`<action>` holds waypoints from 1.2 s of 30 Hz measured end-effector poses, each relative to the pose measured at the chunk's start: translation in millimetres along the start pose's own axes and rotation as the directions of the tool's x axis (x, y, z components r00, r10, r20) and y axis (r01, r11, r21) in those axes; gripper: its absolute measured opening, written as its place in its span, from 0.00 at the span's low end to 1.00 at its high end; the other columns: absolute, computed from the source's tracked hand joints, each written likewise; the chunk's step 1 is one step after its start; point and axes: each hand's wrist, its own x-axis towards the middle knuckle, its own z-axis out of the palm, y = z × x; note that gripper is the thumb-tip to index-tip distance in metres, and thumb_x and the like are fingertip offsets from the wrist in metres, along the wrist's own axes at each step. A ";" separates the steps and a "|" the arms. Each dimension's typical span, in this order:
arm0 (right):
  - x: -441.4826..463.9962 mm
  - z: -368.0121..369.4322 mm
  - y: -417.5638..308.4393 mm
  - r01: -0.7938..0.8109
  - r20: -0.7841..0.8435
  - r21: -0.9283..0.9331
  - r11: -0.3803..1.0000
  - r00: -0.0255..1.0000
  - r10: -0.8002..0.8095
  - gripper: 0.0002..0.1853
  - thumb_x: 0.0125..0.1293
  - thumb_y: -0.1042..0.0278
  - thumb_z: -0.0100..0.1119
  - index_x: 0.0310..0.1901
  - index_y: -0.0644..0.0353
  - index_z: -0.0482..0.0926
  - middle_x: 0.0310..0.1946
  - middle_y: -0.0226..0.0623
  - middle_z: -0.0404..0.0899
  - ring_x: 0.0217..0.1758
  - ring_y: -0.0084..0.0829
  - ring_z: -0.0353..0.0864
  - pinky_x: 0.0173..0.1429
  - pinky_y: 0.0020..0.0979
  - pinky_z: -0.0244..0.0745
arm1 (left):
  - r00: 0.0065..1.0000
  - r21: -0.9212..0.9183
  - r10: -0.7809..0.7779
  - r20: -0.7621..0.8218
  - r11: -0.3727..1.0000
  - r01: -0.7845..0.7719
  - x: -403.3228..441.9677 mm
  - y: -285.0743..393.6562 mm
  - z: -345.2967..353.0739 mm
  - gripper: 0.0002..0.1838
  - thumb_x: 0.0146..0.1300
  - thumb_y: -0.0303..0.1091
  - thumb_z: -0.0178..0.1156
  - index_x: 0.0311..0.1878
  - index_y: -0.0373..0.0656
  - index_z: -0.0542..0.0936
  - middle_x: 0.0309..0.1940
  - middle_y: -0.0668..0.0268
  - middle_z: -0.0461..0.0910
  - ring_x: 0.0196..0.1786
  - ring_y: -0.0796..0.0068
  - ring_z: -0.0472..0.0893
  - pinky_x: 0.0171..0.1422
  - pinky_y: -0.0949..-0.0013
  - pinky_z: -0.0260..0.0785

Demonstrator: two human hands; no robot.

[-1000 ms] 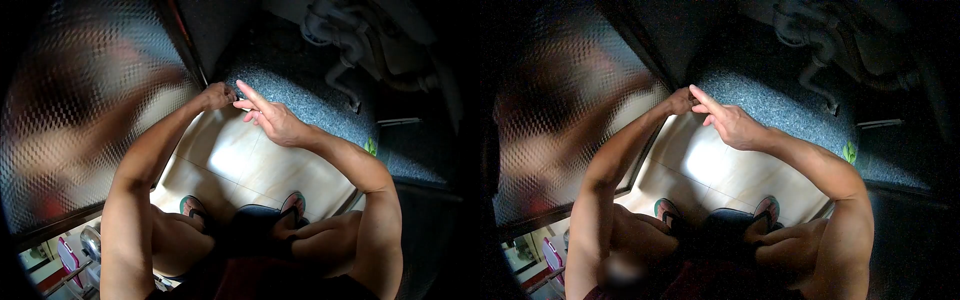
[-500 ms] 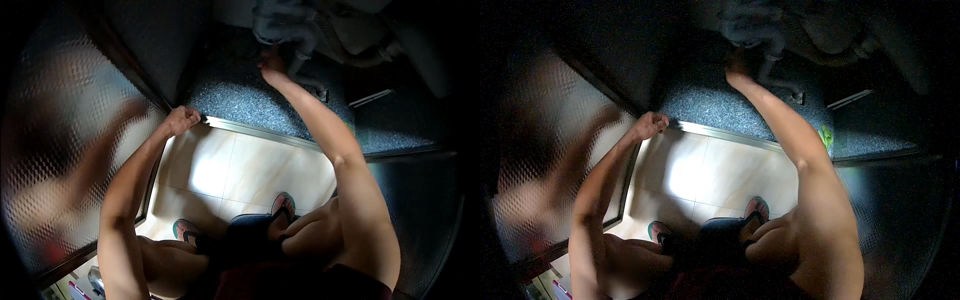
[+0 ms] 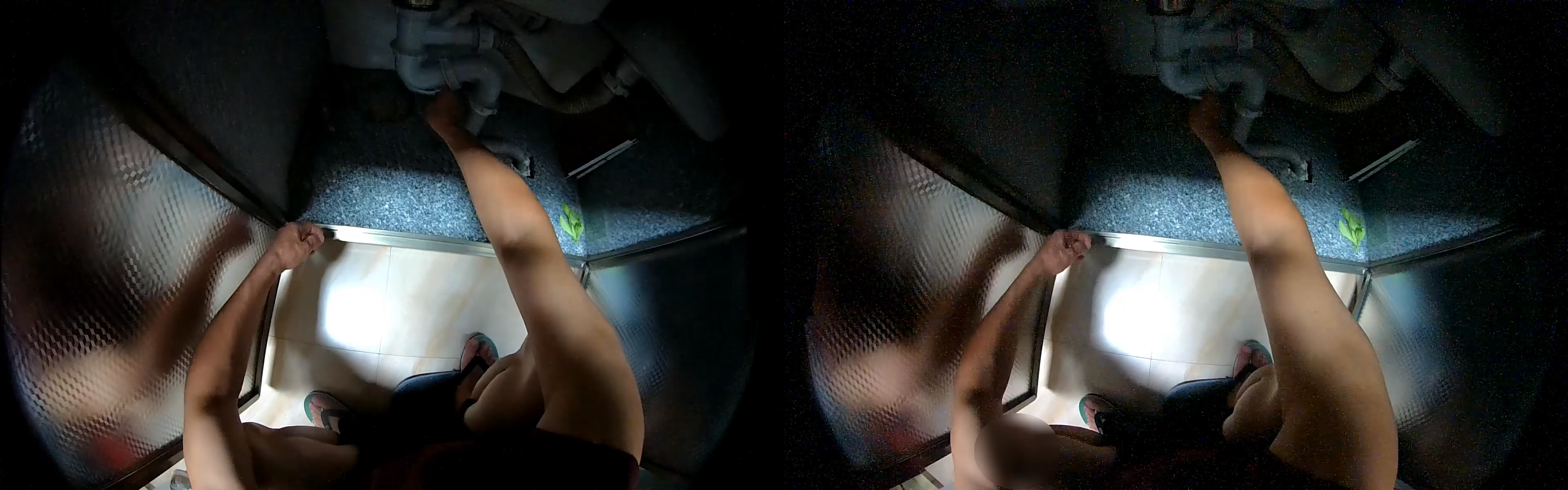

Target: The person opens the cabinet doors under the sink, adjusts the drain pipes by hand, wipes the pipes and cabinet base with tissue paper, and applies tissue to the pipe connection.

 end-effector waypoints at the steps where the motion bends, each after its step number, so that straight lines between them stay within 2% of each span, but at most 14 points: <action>1: 1.1 -5.1 -2.3 -0.044 0.060 -0.053 0.998 0.997 0.048 0.17 0.56 0.75 0.57 0.50 0.66 0.74 0.49 0.55 0.75 0.55 0.54 0.74 0.59 0.45 0.69 | 1.000 0.004 -0.019 0.001 1.000 0.019 -0.9 -1.6 -0.3 0.07 0.65 0.31 0.57 0.36 0.38 0.80 0.25 0.71 0.76 0.30 0.81 0.73 0.37 0.73 0.68; 3: -1.2 -11.4 -0.8 -0.004 0.100 -0.083 0.997 0.995 0.012 0.14 0.56 0.76 0.57 0.45 0.67 0.75 0.45 0.55 0.77 0.52 0.54 0.75 0.57 0.45 0.70 | 0.999 0.005 -0.040 0.003 0.999 0.040 6.7 -19.3 -3.6 0.07 0.65 0.30 0.55 0.36 0.38 0.80 0.25 0.71 0.76 0.30 0.81 0.72 0.37 0.73 0.68; 5: -3.8 -16.3 0.8 0.040 0.147 -0.113 0.993 0.989 -0.023 0.11 0.56 0.76 0.57 0.41 0.67 0.77 0.41 0.54 0.78 0.50 0.54 0.76 0.56 0.46 0.71 | 0.990 -0.539 -0.033 0.139 0.836 0.104 22.7 -52.9 -10.2 0.06 0.64 0.28 0.55 0.35 0.38 0.80 0.26 0.70 0.77 0.31 0.82 0.73 0.37 0.74 0.69; 6: -5.1 -18.1 1.3 0.062 0.211 -0.165 0.984 0.977 -0.026 0.12 0.57 0.77 0.56 0.44 0.67 0.76 0.43 0.54 0.77 0.50 0.54 0.76 0.56 0.46 0.71 | 0.990 -0.544 -0.034 0.139 0.832 0.106 16.0 -35.3 -8.3 0.06 0.64 0.28 0.55 0.35 0.38 0.80 0.26 0.70 0.77 0.31 0.82 0.73 0.37 0.74 0.69; 8: -9.8 -20.0 2.9 0.092 0.276 -0.218 0.972 0.961 -0.028 0.14 0.57 0.78 0.55 0.46 0.68 0.74 0.46 0.54 0.76 0.50 0.54 0.76 0.55 0.47 0.71 | 0.999 0.042 -0.037 0.024 0.998 0.036 1.9 1.7 -3.9 0.07 0.64 0.29 0.56 0.34 0.38 0.81 0.28 0.70 0.78 0.32 0.81 0.73 0.38 0.74 0.69; 11: -21.5 -25.0 3.9 0.182 0.036 -0.020 0.983 0.983 -0.182 0.21 0.59 0.79 0.52 0.56 0.69 0.69 0.53 0.56 0.71 0.53 0.53 0.73 0.56 0.47 0.70 | 0.999 0.072 -0.027 -0.029 0.997 0.029 -0.1 15.8 2.6 0.09 0.64 0.32 0.57 0.36 0.37 0.82 0.28 0.68 0.79 0.32 0.79 0.75 0.39 0.72 0.70; 14: -34.1 -32.9 -0.4 0.147 0.112 -0.077 0.986 0.984 -0.138 0.28 0.61 0.83 0.47 0.64 0.69 0.60 0.59 0.58 0.65 0.59 0.54 0.69 0.60 0.47 0.66 | 1.000 0.250 0.026 0.000 0.968 -0.025 5.0 23.5 2.6 0.11 0.65 0.36 0.57 0.39 0.37 0.82 0.29 0.65 0.81 0.33 0.77 0.76 0.40 0.69 0.70; 17: -64.5 -73.3 -45.3 0.087 0.226 0.137 0.987 0.967 -0.116 0.33 0.60 0.87 0.43 0.69 0.68 0.53 0.62 0.59 0.63 0.62 0.53 0.67 0.64 0.45 0.65 | 1.000 0.274 0.009 -0.013 0.962 -0.005 2.1 34.8 8.5 0.12 0.64 0.37 0.59 0.40 0.37 0.83 0.29 0.63 0.81 0.33 0.76 0.77 0.42 0.68 0.71; 19: -90.6 -106.2 -76.0 0.642 0.310 0.118 0.757 0.701 -0.642 0.36 0.63 0.83 0.44 0.73 0.64 0.47 0.65 0.61 0.62 0.64 0.55 0.67 0.66 0.44 0.67 | 0.999 0.296 -0.047 -0.007 0.954 0.047 -0.5 41.2 8.6 0.12 0.63 0.37 0.59 0.40 0.37 0.83 0.30 0.63 0.81 0.34 0.75 0.77 0.43 0.68 0.71; 20: -98.0 -117.7 -91.3 0.648 0.310 0.137 0.749 0.690 -0.654 0.36 0.63 0.83 0.44 0.73 0.64 0.47 0.65 0.61 0.62 0.64 0.55 0.67 0.66 0.44 0.67 | 0.996 0.326 -0.084 0.016 0.942 0.074 -1.4 47.3 8.5 0.12 0.63 0.38 0.59 0.40 0.38 0.83 0.30 0.62 0.82 0.34 0.75 0.78 0.44 0.69 0.71; 22: -111.5 -134.3 -115.3 0.730 0.311 0.343 0.592 0.506 -0.805 0.39 0.60 0.85 0.45 0.73 0.64 0.44 0.66 0.58 0.61 0.58 0.53 0.73 0.57 0.42 0.76 | 0.994 0.332 -0.106 -0.011 0.938 0.103 -8.6 58.8 10.9 0.13 0.63 0.38 0.59 0.40 0.38 0.83 0.32 0.60 0.82 0.37 0.72 0.79 0.46 0.68 0.71; 25: -123.3 -138.7 -133.9 0.829 0.212 0.329 0.451 0.401 -0.891 0.41 0.58 0.85 0.47 0.73 0.65 0.43 0.67 0.55 0.61 0.52 0.49 0.77 0.48 0.39 0.80 | 0.999 0.369 -0.046 -0.013 0.928 0.048 -3.6 49.8 8.6 0.14 0.62 0.39 0.59 0.42 0.39 0.83 0.35 0.56 0.83 0.40 0.66 0.81 0.49 0.63 0.72; 35: -118.2 -142.4 -122.3 0.819 0.153 0.359 0.448 0.422 -0.893 0.38 0.58 0.84 0.48 0.72 0.68 0.48 0.64 0.59 0.64 0.46 0.47 0.79 0.49 0.42 0.79 | 0.995 0.340 -0.093 -0.032 0.935 0.098 0.7 35.0 6.6 0.13 0.62 0.38 0.60 0.41 0.38 0.82 0.33 0.60 0.83 0.38 0.70 0.80 0.47 0.67 0.72; 36: -112.8 -135.6 -108.8 0.666 0.266 0.386 0.638 0.582 -0.768 0.39 0.57 0.87 0.46 0.72 0.68 0.47 0.62 0.58 0.67 0.47 0.46 0.79 0.51 0.40 0.78 | 0.997 0.342 -0.077 -0.011 0.937 0.077 -0.7 40.2 6.8 0.13 0.62 0.38 0.60 0.41 0.38 0.82 0.33 0.60 0.83 0.38 0.70 0.80 0.47 0.67 0.72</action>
